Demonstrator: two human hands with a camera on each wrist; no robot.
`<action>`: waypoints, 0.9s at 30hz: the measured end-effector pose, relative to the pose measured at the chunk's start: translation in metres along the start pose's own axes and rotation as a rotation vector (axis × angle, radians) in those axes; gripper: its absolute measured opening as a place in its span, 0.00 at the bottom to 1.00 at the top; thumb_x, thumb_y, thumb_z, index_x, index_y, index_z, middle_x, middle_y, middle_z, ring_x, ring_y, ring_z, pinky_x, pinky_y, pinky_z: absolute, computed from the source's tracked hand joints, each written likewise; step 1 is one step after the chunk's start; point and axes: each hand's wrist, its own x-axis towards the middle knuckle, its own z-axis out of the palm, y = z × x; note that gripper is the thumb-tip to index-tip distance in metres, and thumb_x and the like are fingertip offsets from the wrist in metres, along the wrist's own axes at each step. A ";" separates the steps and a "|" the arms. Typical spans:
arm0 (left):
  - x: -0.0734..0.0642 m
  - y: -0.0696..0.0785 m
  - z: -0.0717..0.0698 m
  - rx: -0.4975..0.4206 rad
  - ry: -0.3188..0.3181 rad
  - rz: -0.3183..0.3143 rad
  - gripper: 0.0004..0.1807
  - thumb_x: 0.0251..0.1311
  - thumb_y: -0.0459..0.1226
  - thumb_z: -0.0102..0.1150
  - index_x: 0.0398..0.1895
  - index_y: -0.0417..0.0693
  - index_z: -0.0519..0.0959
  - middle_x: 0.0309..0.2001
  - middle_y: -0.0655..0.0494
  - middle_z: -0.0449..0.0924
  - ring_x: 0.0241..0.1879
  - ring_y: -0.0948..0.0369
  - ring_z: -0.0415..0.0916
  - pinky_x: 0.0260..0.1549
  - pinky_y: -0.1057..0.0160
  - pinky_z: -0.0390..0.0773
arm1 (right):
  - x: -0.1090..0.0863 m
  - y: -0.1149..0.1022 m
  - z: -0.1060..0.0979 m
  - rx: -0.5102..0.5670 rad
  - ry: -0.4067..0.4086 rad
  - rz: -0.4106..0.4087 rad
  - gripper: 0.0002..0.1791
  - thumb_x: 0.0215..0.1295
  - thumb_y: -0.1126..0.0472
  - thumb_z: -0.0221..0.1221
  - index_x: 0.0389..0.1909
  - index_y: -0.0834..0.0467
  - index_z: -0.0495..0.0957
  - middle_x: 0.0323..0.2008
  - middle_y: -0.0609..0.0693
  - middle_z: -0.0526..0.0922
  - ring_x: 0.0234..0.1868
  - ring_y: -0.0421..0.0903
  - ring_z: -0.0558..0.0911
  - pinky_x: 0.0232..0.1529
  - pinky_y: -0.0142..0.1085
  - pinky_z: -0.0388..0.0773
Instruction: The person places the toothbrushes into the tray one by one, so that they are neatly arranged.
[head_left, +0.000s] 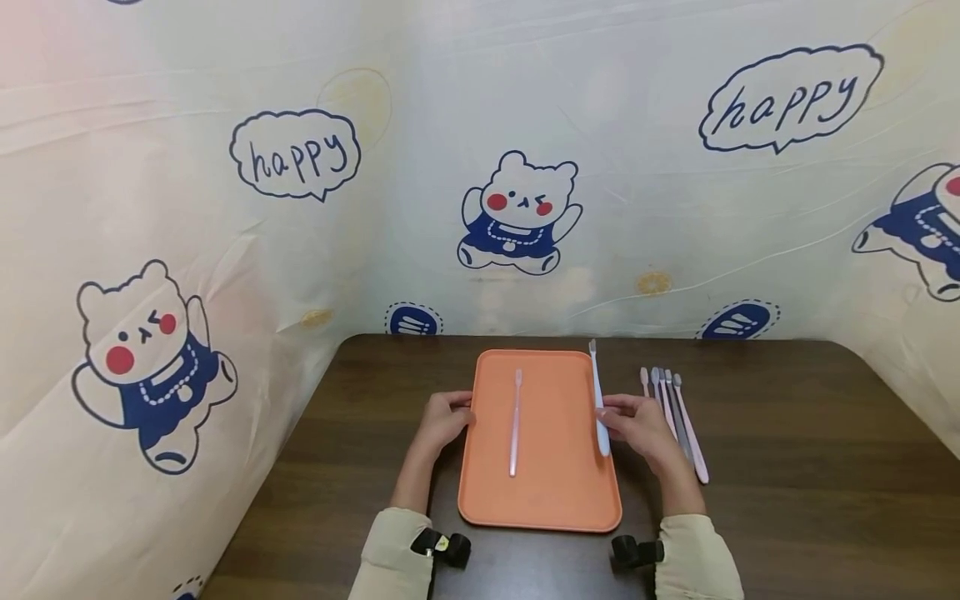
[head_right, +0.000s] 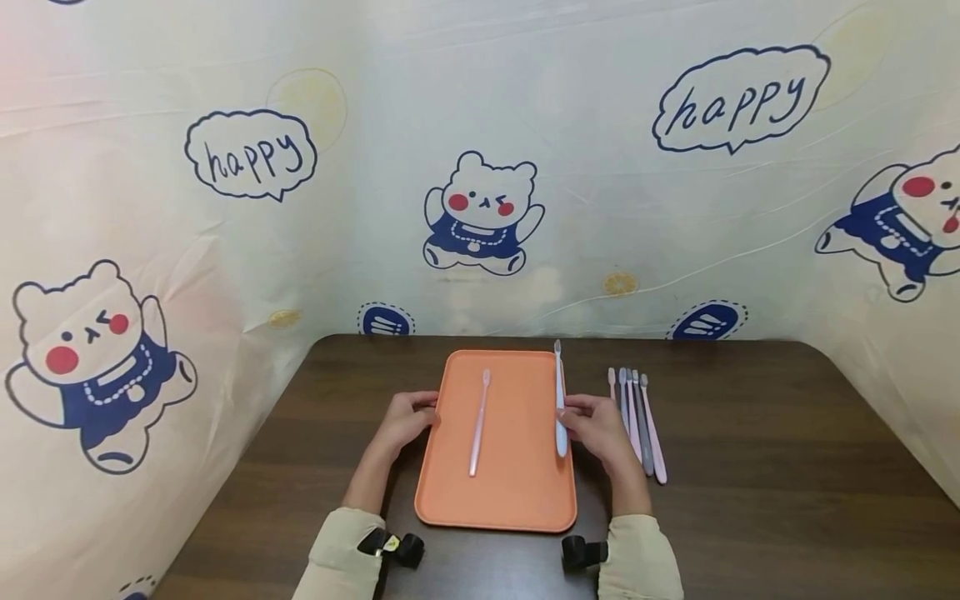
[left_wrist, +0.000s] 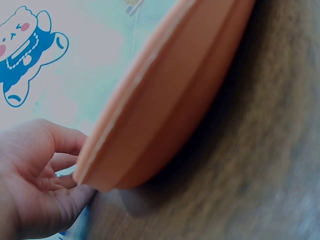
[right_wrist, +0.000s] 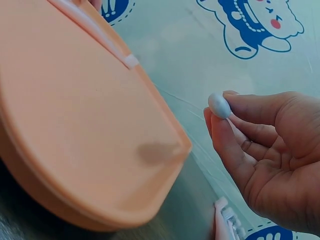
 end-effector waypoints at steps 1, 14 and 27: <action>0.000 0.000 0.000 0.000 0.002 -0.001 0.25 0.54 0.25 0.55 0.58 0.28 0.79 0.48 0.36 0.83 0.42 0.54 0.81 0.36 0.65 0.81 | 0.000 0.000 0.001 -0.001 -0.001 0.001 0.23 0.71 0.64 0.60 0.62 0.74 0.75 0.51 0.69 0.84 0.43 0.44 0.86 0.52 0.49 0.85; 0.002 -0.004 0.000 0.009 0.001 -0.046 0.24 0.56 0.26 0.58 0.59 0.32 0.80 0.50 0.39 0.83 0.45 0.54 0.81 0.39 0.62 0.82 | 0.000 -0.004 0.010 0.035 -0.030 -0.008 0.25 0.70 0.66 0.59 0.64 0.75 0.72 0.50 0.68 0.84 0.40 0.39 0.85 0.46 0.42 0.87; 0.000 -0.001 0.000 0.009 -0.003 -0.040 0.24 0.57 0.26 0.56 0.60 0.32 0.80 0.51 0.38 0.83 0.46 0.53 0.81 0.41 0.60 0.83 | -0.004 -0.009 0.021 0.027 -0.039 -0.019 0.23 0.69 0.67 0.58 0.61 0.75 0.74 0.46 0.65 0.86 0.39 0.38 0.85 0.42 0.36 0.86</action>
